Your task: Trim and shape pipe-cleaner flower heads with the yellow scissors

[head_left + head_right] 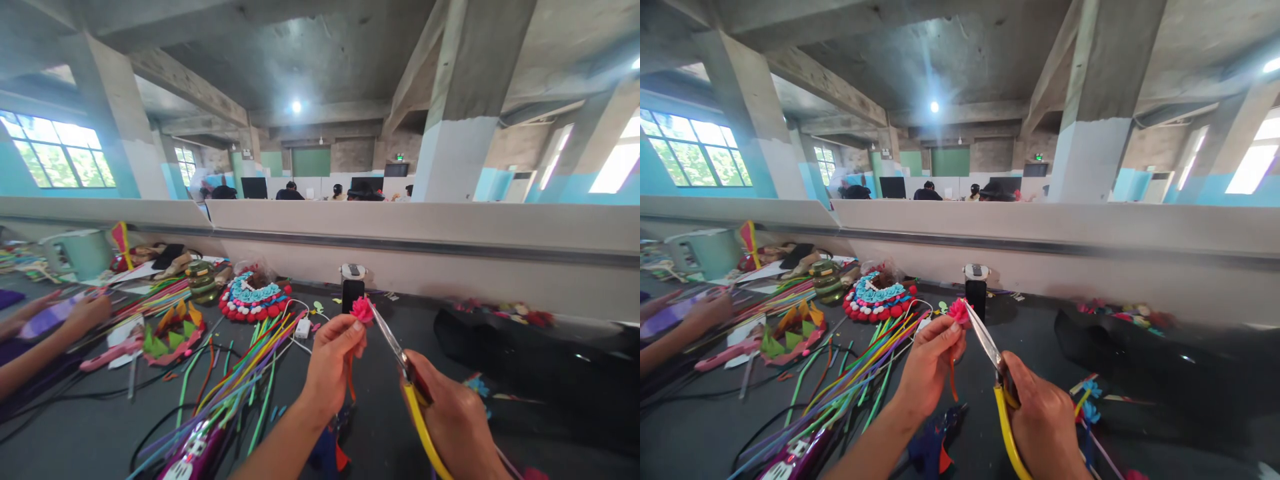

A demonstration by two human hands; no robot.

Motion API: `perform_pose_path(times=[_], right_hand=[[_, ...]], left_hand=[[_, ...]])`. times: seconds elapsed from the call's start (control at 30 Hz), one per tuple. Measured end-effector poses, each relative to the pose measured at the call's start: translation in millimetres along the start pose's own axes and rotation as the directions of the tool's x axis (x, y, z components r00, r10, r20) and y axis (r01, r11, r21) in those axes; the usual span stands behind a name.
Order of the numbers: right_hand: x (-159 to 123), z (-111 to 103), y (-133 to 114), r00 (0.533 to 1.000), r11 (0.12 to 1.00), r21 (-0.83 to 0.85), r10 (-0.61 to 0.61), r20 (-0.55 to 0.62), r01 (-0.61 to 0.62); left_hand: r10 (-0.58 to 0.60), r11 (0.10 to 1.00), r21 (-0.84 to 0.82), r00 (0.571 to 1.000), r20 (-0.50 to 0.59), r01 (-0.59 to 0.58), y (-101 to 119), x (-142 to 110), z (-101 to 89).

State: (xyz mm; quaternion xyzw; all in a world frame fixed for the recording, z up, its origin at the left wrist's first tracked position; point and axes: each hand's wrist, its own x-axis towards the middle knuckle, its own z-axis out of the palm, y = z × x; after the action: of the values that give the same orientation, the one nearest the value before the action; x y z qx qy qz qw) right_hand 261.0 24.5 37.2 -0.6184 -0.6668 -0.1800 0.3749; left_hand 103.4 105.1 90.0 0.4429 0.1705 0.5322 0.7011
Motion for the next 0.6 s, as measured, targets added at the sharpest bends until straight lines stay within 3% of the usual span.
perform_pose_path(times=[0.13,0.47,0.6], right_hand=[[-2.6,2.3,3.6,0.998,1.000,0.004,0.017,0.066,-0.017],[-5.0,3.2,7.2,0.998,1.000,0.004,-0.015,0.064,0.014],[-0.6,-1.3,3.6,0.998,0.999,-0.025,-0.049,-0.044,0.048]], left_hand=[[0.005,1.000,0.012,1.000,-0.009,-0.005,0.6,-0.5,-0.1],[0.014,0.999,0.046,0.999,-0.032,-0.013,0.5,2.7,-1.9],[0.038,0.998,0.046,0.998,-0.055,-0.036,3.3,4.4,-3.7]])
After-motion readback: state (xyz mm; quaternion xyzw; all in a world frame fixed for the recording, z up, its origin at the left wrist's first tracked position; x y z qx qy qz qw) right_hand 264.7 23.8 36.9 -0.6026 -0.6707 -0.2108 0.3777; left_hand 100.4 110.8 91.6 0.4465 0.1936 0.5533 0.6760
